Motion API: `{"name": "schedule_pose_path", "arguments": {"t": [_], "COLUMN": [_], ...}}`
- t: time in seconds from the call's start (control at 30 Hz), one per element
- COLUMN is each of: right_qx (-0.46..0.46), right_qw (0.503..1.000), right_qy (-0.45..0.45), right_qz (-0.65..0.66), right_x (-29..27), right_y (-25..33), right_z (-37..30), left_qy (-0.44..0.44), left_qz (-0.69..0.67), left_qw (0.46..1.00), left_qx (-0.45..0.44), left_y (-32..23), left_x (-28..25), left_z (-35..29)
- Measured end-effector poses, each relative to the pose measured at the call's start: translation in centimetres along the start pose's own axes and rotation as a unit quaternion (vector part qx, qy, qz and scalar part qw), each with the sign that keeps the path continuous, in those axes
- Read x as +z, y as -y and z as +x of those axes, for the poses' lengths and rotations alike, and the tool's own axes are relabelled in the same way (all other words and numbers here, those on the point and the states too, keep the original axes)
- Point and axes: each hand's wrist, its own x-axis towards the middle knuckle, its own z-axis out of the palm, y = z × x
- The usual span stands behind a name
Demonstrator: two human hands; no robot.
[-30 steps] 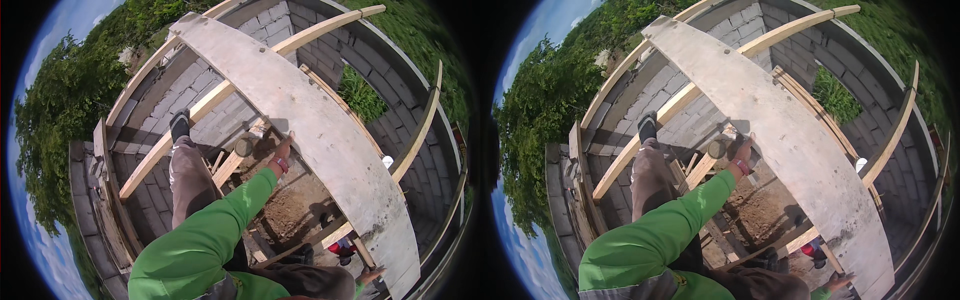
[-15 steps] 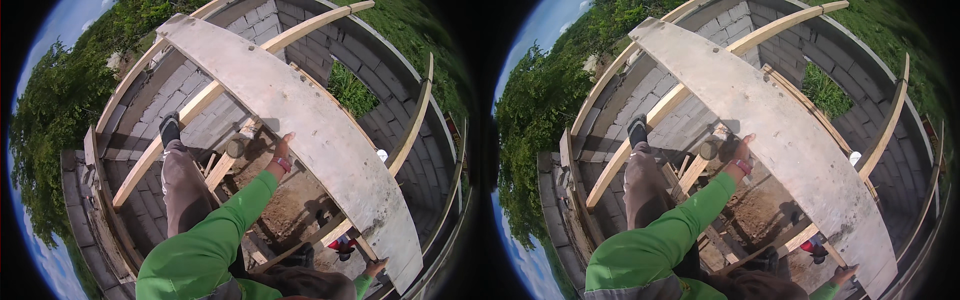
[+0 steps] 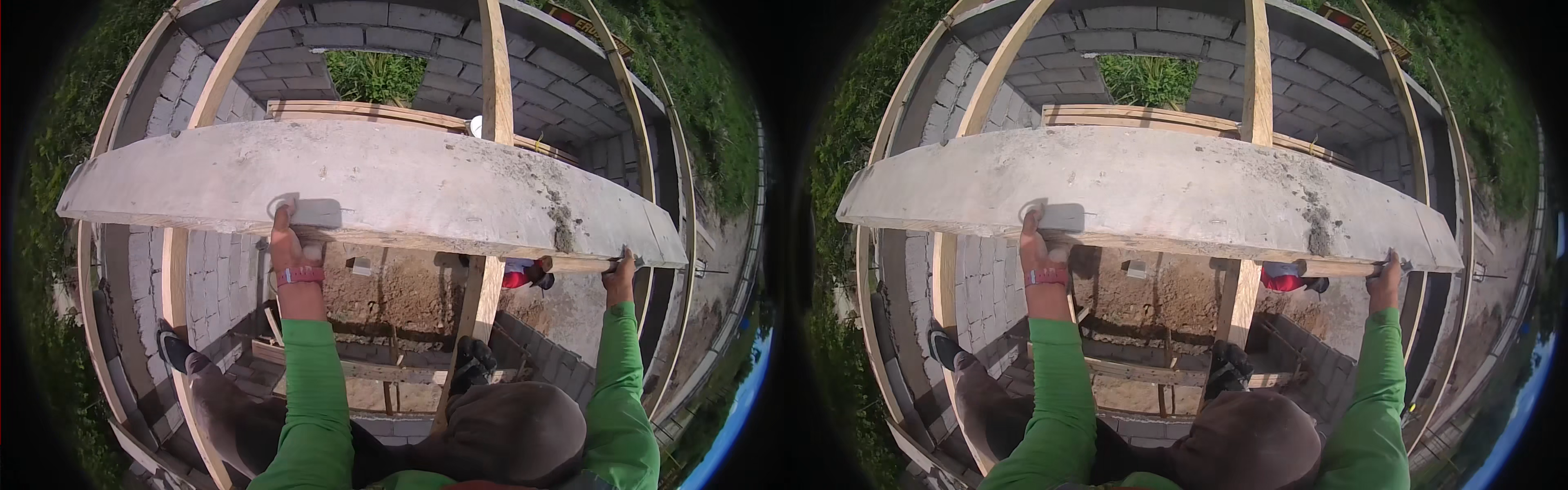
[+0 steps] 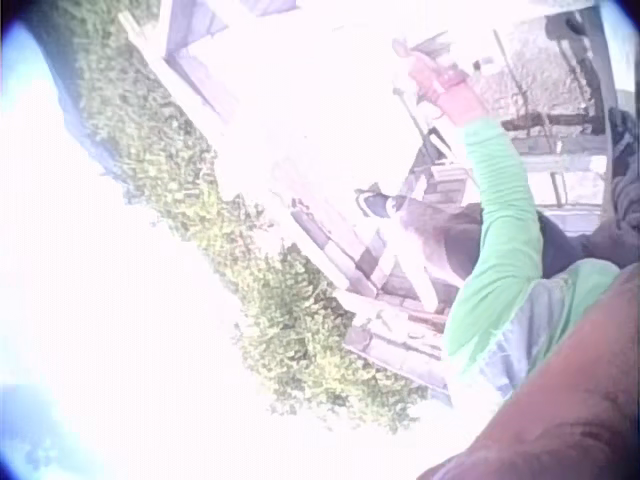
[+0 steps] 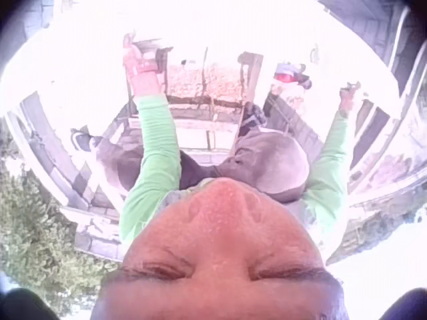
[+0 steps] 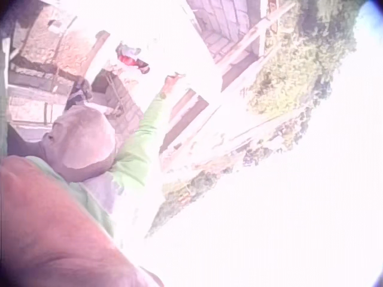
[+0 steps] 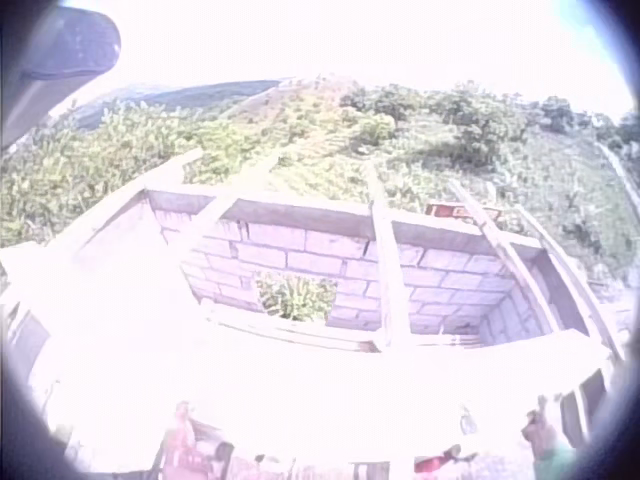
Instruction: Perform masonry and structural work on a curved wall, including applying mortar and securing wooden forms.
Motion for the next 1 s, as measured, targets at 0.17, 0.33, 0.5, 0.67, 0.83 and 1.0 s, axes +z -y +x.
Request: {"name": "schedule_pose_path", "arguments": {"t": [0.17, 0.33, 0.5, 0.67, 0.83, 1.0], "right_qx": [0.007, 0.024, 0.069, 0.062, 0.051, 0.086], "right_qw": [0.993, 0.987, 0.988, 0.995, 0.996, 0.996], "right_qy": [0.002, -0.048, -0.036, 0.052, -0.048, 0.008], "right_qz": [0.114, 0.149, 0.136, 0.054, 0.053, 0.027], "right_x": [-0.5, -2.6, -1.9, -1.7, -4.3, -1.8], "right_y": [-4.1, -4.9, -4.0, -1.5, -1.3, 1.5], "right_z": [-2.7, -3.0, -4.3, -7.3, -3.7, -3.3], "left_qy": [-0.022, 0.083, 0.071, -0.052, -0.020, 0.008], "left_qz": [0.006, -0.028, 0.013, 0.100, 0.044, 0.031], "left_qw": [0.998, 0.996, 0.997, 0.994, 0.998, 0.999], "left_qx": [-0.050, -0.012, 0.006, 0.002, -0.050, -0.020], "left_y": [2.4, 5.0, 0.3, -0.4, 1.1, -2.7], "left_x": [-3.3, -6.4, -3.9, -2.2, -2.0, 0.8], "left_z": [1.2, 2.1, -0.7, -0.3, 1.6, -2.3]}}
